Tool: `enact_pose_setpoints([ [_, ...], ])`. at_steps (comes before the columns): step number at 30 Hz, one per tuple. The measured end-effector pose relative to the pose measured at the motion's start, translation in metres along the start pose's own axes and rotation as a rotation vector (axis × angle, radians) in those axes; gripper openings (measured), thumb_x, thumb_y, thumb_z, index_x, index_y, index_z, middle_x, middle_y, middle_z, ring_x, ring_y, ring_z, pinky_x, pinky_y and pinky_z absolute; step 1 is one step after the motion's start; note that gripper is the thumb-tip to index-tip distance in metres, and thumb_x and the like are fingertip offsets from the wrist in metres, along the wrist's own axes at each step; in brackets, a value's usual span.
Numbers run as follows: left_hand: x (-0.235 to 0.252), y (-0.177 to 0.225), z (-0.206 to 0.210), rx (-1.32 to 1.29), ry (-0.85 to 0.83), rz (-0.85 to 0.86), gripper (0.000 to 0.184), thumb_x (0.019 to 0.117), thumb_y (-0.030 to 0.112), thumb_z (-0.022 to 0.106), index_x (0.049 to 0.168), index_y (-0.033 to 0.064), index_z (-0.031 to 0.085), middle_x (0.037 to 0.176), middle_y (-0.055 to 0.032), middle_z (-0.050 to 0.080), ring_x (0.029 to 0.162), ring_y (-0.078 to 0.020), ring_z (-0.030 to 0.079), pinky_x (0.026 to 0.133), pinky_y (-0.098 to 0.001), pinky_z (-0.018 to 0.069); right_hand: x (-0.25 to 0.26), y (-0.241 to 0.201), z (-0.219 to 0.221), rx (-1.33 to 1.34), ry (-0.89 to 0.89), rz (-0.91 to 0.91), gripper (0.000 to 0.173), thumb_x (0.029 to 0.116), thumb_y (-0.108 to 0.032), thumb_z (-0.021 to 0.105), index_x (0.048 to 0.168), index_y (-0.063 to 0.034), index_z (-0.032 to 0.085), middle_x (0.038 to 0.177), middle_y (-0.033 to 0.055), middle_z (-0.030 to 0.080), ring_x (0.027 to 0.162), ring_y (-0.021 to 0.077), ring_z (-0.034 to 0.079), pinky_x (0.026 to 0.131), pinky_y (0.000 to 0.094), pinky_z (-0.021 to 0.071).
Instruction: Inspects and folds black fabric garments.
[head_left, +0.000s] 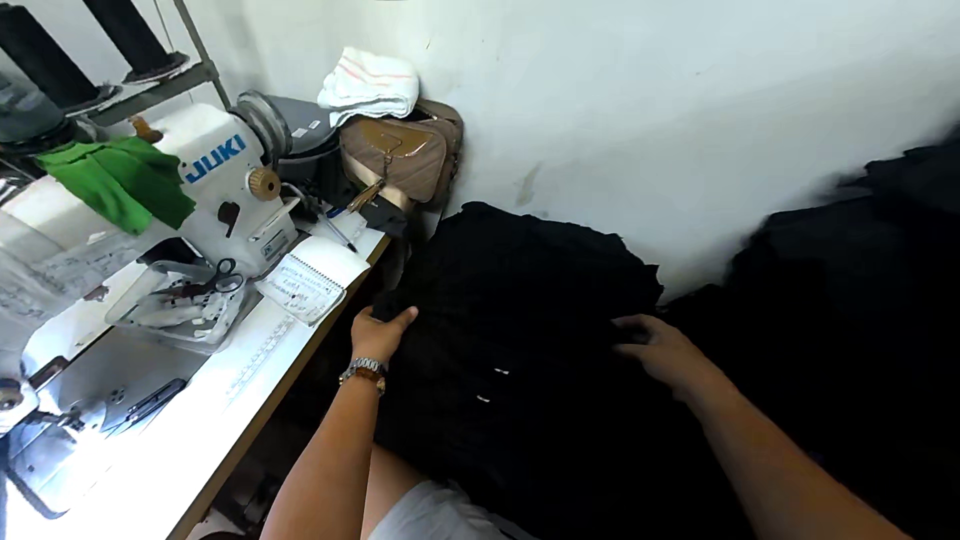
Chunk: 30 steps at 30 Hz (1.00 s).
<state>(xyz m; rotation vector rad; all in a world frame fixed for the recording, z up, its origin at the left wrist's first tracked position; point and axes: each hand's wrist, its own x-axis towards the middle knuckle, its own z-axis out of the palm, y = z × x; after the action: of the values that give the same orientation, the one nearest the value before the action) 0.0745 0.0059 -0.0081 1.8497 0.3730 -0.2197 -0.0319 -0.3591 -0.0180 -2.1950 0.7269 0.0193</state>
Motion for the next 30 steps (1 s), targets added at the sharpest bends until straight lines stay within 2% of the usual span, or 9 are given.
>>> enact_pose_setpoints([
  [5, 0.009, -0.015, 0.001, -0.016, 0.017, -0.08, 0.052, 0.0845, 0.028, 0.086, 0.121, -0.0013, 0.064, 0.11, -0.0199, 0.07, 0.1, -0.0289, 0.067, 0.09, -0.0493, 0.0541, -0.004, 0.024, 0.003, 0.023, -0.046, -0.318, 0.057, 0.0995, -0.028, 0.068, 0.145, -0.0065, 0.041, 0.138, 0.0208, 0.057, 0.122, 0.0376, 0.06, 0.097, 0.0616, 0.0498],
  [9, 0.009, -0.016, 0.002, 0.002, 0.008, -0.08, 0.055, 0.0854, 0.027, 0.085, 0.126, -0.0023, 0.062, 0.113, -0.0212, 0.069, 0.103, -0.0301, 0.066, 0.092, -0.0507, 0.0534, -0.049, 0.025, 0.0, -0.166, -0.214, -0.573, 0.123, 0.0584, -0.085, 0.073, 0.151, -0.0116, 0.038, 0.149, 0.0106, 0.05, 0.134, 0.0223, 0.052, 0.103, 0.0501, 0.0509],
  [11, 0.008, -0.013, 0.003, 0.01, 0.005, -0.08, 0.051, 0.086, 0.027, 0.085, 0.123, -0.0009, 0.064, 0.111, -0.02, 0.069, 0.102, -0.0288, 0.066, 0.091, -0.0497, 0.0539, -0.063, 0.033, 0.009, -0.262, -0.215, -0.671, 0.114, 0.0615, -0.08, 0.076, 0.146, -0.0091, 0.047, 0.158, 0.015, 0.042, 0.14, 0.0277, 0.048, 0.106, 0.05, 0.0504],
  [13, 0.008, -0.011, 0.004, 0.005, 0.009, -0.078, 0.048, 0.0856, 0.027, 0.085, 0.121, 0.0, 0.065, 0.11, -0.0187, 0.069, 0.1, -0.0274, 0.067, 0.09, -0.0484, 0.0542, -0.063, 0.046, 0.015, -0.293, -0.085, -0.789, 0.071, 0.0738, -0.046, 0.077, 0.13, -0.0068, 0.059, 0.154, 0.0192, 0.047, 0.131, 0.0353, 0.057, 0.096, 0.0539, 0.0552],
  [17, 0.005, -0.012, 0.002, -0.027, 0.019, -0.046, 0.046, 0.0851, 0.024, 0.085, 0.119, 0.0005, 0.065, 0.108, -0.0168, 0.069, 0.098, -0.0246, 0.066, 0.089, -0.046, 0.0542, -0.065, 0.038, 0.002, -0.356, 0.001, -1.038, 0.026, 0.0861, -0.016, 0.058, 0.111, -0.0155, 0.062, 0.157, 0.0146, 0.043, 0.134, 0.0299, 0.056, 0.096, 0.0443, 0.0568],
  [21, 0.006, -0.016, 0.0, -0.065, 0.038, -0.023, 0.049, 0.0841, 0.024, 0.086, 0.121, 0.001, 0.064, 0.108, -0.016, 0.07, 0.097, -0.0229, 0.067, 0.088, -0.0442, 0.0553, -0.094, 0.026, -0.002, -0.683, -0.055, -1.234, 0.03, 0.0803, 0.0, 0.067, 0.092, -0.0235, 0.081, 0.148, 0.0128, 0.057, 0.125, 0.0521, 0.056, 0.095, 0.073, 0.047],
  [23, 0.006, -0.018, 0.0, -0.077, 0.03, -0.008, 0.047, 0.084, 0.024, 0.086, 0.119, 0.0015, 0.064, 0.107, -0.015, 0.07, 0.096, -0.0217, 0.067, 0.087, -0.0426, 0.0554, -0.109, 0.039, 0.011, -0.752, -0.091, -1.15, 0.025, 0.075, -0.001, 0.075, 0.089, -0.0209, 0.082, 0.148, 0.0111, 0.057, 0.123, 0.0559, 0.056, 0.092, 0.0775, 0.045],
  [27, 0.005, -0.017, 0.003, -0.066, -0.009, 0.046, 0.047, 0.0825, 0.022, 0.087, 0.118, 0.0017, 0.065, 0.106, -0.0142, 0.07, 0.096, -0.0206, 0.068, 0.087, -0.0419, 0.0564, -0.126, 0.072, 0.045, -0.733, 0.04, -0.954, 0.053, 0.0808, -0.067, 0.069, 0.095, -0.0179, 0.08, 0.153, 0.017, 0.051, 0.125, 0.0575, 0.054, 0.095, 0.0778, 0.0422],
  [30, 0.001, -0.011, 0.001, -0.075, -0.015, 0.054, 0.048, 0.0825, 0.019, 0.087, 0.12, 0.001, 0.064, 0.108, -0.0146, 0.069, 0.097, -0.0203, 0.067, 0.087, -0.0406, 0.0564, -0.118, 0.077, 0.05, -0.638, 0.097, -0.958, 0.029, 0.0878, -0.042, 0.072, 0.088, -0.0142, 0.08, 0.147, 0.0192, 0.056, 0.119, 0.0567, 0.058, 0.092, 0.0759, 0.0457],
])
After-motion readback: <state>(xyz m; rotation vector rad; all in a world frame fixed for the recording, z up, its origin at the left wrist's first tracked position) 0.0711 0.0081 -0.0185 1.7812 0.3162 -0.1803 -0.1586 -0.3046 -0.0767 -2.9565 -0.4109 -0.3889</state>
